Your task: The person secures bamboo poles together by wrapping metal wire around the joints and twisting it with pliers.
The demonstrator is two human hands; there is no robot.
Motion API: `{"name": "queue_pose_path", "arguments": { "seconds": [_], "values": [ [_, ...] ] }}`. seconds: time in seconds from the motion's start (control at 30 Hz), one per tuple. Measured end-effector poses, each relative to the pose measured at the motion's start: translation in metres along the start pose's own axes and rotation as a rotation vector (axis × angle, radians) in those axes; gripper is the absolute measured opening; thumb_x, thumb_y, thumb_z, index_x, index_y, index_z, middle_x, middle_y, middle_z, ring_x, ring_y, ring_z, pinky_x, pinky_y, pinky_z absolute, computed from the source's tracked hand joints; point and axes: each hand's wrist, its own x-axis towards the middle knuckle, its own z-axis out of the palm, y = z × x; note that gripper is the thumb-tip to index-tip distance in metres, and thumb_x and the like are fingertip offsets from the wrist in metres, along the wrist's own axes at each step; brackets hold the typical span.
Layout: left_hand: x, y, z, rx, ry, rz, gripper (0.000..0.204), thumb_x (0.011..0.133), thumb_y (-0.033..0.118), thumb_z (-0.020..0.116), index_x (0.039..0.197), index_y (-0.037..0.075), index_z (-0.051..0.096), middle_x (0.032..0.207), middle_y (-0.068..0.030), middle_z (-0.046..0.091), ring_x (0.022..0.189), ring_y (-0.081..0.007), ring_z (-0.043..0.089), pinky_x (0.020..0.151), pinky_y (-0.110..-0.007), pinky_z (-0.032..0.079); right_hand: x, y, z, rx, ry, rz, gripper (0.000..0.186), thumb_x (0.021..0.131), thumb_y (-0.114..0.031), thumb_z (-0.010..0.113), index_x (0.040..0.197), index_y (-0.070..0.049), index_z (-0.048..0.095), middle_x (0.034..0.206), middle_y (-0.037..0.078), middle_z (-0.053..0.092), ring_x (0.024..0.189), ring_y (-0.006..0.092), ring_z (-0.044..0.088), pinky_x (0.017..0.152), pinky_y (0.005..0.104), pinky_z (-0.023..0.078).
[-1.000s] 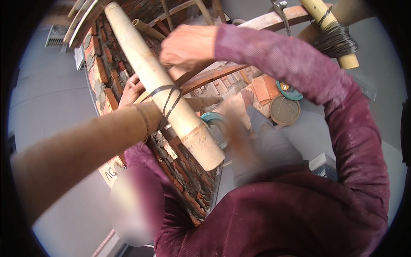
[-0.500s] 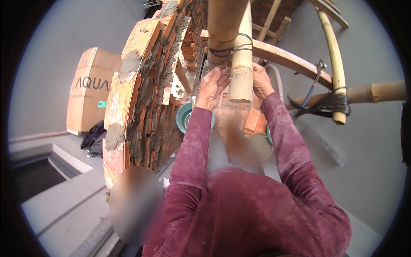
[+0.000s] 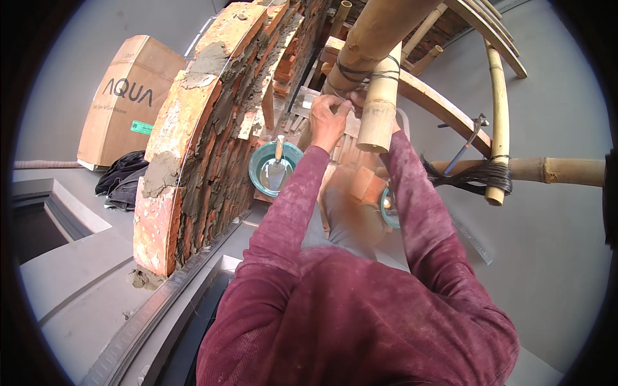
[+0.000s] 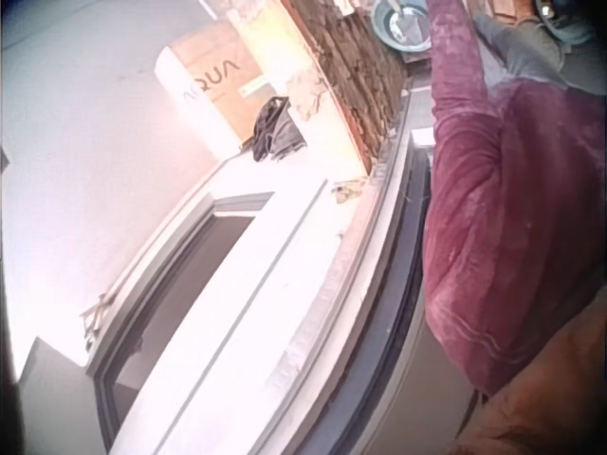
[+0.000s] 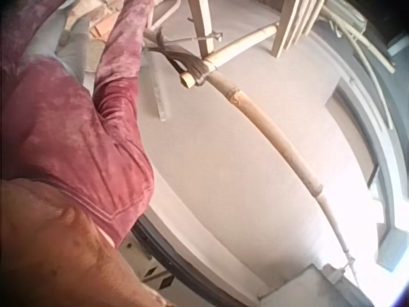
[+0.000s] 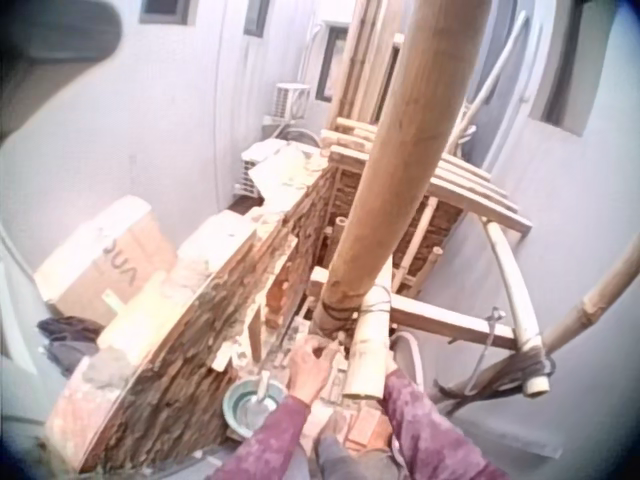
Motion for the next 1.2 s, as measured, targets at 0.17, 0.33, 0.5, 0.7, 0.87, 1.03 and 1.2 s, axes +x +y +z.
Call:
{"name": "queue_pose_path", "arguments": {
  "seconds": [0.17,0.33,0.5,0.7,0.87,1.03,1.2],
  "values": [
    [-0.005,0.008,-0.006,-0.316,-0.168,-0.312,0.029,0.081,0.023,0.073,0.086,-0.005,0.068,0.077,-0.0106,0.070,0.067,-0.0145,0.066,0.062,-0.027,0.050,-0.021,-0.010,0.037,-0.323,0.094,0.017,0.028,0.096,-0.019,0.053,0.118,-0.002,0.051,0.102,0.017,0.066,0.087,0.0296,0.068,0.074,0.0403,0.060],
    [0.007,0.012,-0.013,-0.093,-0.342,-0.214,0.031,0.084,0.030,0.069,0.087,0.000,0.072,0.073,-0.0083,0.070,0.063,-0.0128,0.066,0.061,-0.027,0.050,-0.041,-0.026,0.040,-0.337,0.074,0.067,0.031,0.085,-0.020,0.069,0.109,-0.003,0.058,0.092,0.010,0.067,0.076,0.0205,0.067,0.063,0.0328,0.057],
    [0.017,0.006,-0.022,-0.142,-0.412,-0.168,0.026,0.085,0.026,0.068,0.087,0.001,0.072,0.073,-0.0067,0.070,0.064,-0.0097,0.064,0.060,-0.025,0.050,-0.064,-0.045,0.060,-0.670,0.118,0.039,0.034,0.078,-0.022,0.075,0.104,-0.003,0.063,0.091,0.007,0.067,0.077,0.0165,0.065,0.066,0.0290,0.054],
    [0.033,0.012,-0.033,0.030,-0.408,-0.102,0.025,0.087,0.026,0.062,0.089,0.003,0.072,0.070,-0.0040,0.068,0.064,-0.0110,0.062,0.061,-0.027,0.048,-0.048,-0.054,0.044,-1.137,0.010,-0.393,0.038,0.074,-0.025,0.074,0.103,-0.003,0.062,0.092,0.009,0.068,0.082,0.0237,0.065,0.078,0.0351,0.050],
    [0.041,0.010,-0.037,0.128,-0.422,-0.045,0.026,0.087,0.027,0.061,0.087,0.003,0.071,0.069,-0.0043,0.068,0.064,-0.0114,0.062,0.062,-0.028,0.048,-0.032,-0.072,0.035,-1.393,-0.095,-0.390,0.035,0.076,-0.028,0.071,0.098,-0.002,0.065,0.090,0.012,0.068,0.086,0.0268,0.065,0.080,0.0366,0.049],
    [0.034,0.011,-0.034,-0.020,-0.429,-0.225,0.026,0.088,0.022,0.062,0.086,-0.002,0.070,0.069,-0.0062,0.068,0.060,-0.0097,0.061,0.058,-0.024,0.049,-0.020,-0.013,-0.010,-0.498,0.090,-0.165,0.033,0.085,-0.030,0.064,0.103,-0.002,0.064,0.094,0.011,0.069,0.080,0.0242,0.066,0.071,0.0365,0.052],
    [-0.006,0.054,-0.007,-0.083,-0.199,-0.240,0.028,0.087,0.023,0.059,0.087,-0.003,0.069,0.071,-0.0186,0.066,0.068,-0.0280,0.066,0.066,-0.035,0.050,-0.015,0.104,-0.034,0.423,0.120,0.047,0.032,0.092,-0.031,0.057,0.108,-0.003,0.060,0.091,0.009,0.067,0.077,0.0208,0.065,0.067,0.0332,0.055]
  ]
}}
